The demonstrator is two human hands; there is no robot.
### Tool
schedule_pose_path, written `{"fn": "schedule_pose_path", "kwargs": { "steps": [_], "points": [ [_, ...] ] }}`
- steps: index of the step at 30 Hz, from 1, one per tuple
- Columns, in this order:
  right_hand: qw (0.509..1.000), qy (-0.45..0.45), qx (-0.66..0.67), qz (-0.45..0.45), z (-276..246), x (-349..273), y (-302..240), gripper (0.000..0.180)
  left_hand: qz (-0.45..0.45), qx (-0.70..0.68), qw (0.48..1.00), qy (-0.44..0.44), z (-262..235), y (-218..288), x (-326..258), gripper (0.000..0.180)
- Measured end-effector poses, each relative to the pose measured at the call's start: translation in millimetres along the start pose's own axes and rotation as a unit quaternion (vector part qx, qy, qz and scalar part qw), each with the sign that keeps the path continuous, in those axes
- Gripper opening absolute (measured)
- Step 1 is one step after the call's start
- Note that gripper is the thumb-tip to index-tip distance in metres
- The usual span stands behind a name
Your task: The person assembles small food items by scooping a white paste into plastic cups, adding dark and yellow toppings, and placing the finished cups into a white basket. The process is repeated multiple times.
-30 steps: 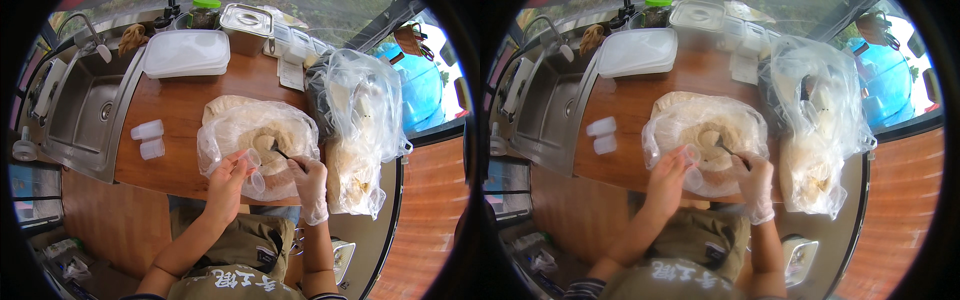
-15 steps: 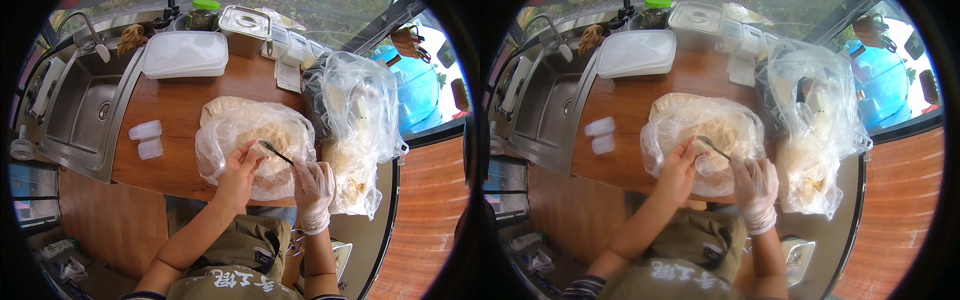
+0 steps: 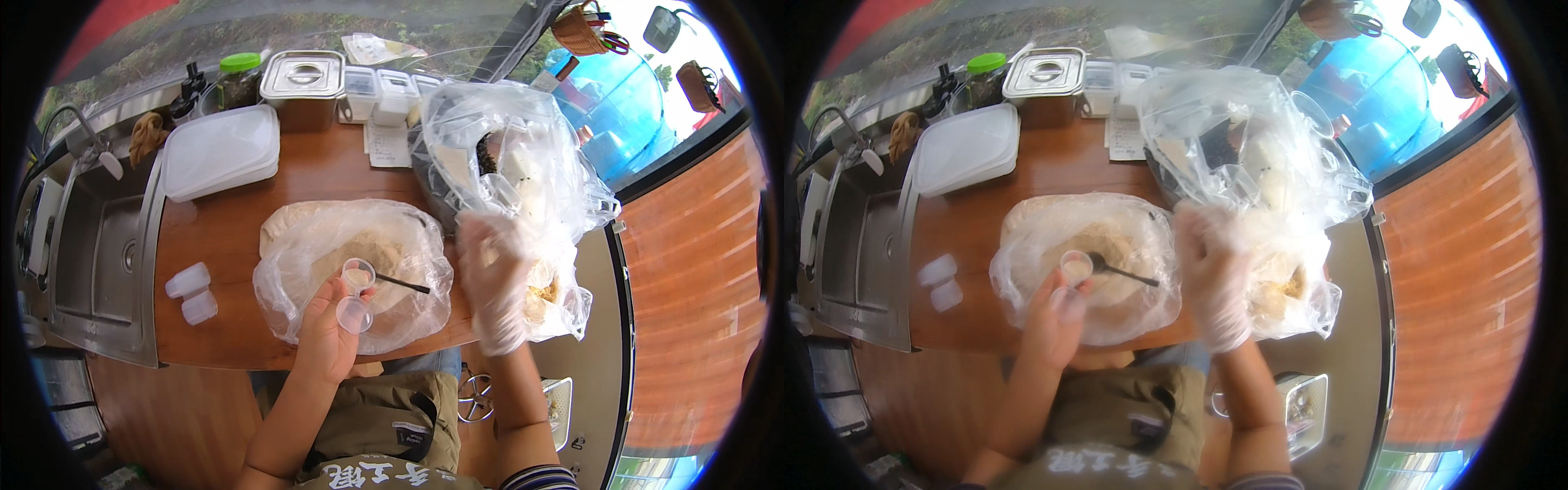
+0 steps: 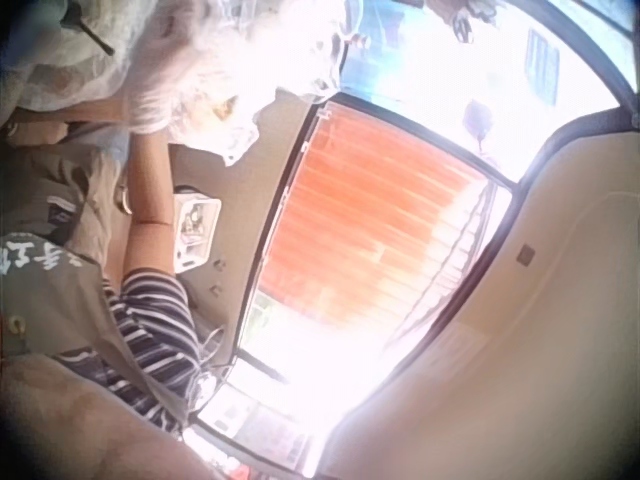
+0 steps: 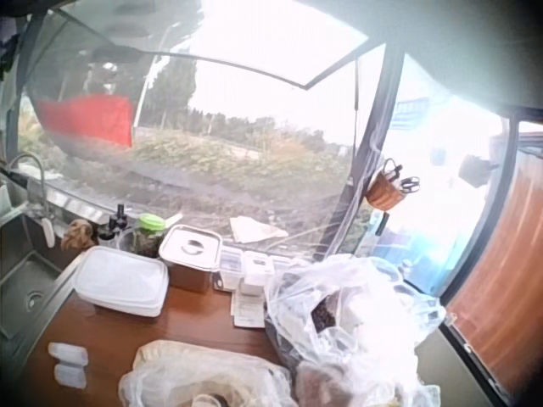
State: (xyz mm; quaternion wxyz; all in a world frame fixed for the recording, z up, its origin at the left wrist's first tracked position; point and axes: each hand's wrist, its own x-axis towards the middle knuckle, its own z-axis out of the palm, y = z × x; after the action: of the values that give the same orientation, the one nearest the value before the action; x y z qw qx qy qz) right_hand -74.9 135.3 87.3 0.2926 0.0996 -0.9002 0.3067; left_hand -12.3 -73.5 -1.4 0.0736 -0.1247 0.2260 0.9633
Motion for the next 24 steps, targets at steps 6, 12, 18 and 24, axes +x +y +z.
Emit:
{"fn": "schedule_pose_path", "kwargs": {
  "steps": [6, 12, 18, 24],
  "points": [
    [0.986, -0.056, -0.027, 0.154, 19.3, 112.7, 120.9, 0.031, -0.033, 0.024, 0.997, -0.069, 21.5, -6.3, 10.0, 0.044],
    [0.928, -0.292, -0.135, 0.185, 59.8, 149.9, 196.6, 0.043, -0.063, 0.045, 0.991, -0.105, 49.2, -17.2, 29.3, 0.042],
    [0.979, -0.071, 0.132, 0.137, 41.3, 139.9, 205.7, 0.026, -0.089, 0.046, 0.988, -0.115, 70.4, -33.6, 48.3, 0.043],
    [0.931, -0.111, 0.271, 0.218, 14.3, 138.4, 188.7, 0.020, -0.105, 0.064, 0.980, -0.158, 110.0, -56.0, 61.5, 0.052]
  ]
}}
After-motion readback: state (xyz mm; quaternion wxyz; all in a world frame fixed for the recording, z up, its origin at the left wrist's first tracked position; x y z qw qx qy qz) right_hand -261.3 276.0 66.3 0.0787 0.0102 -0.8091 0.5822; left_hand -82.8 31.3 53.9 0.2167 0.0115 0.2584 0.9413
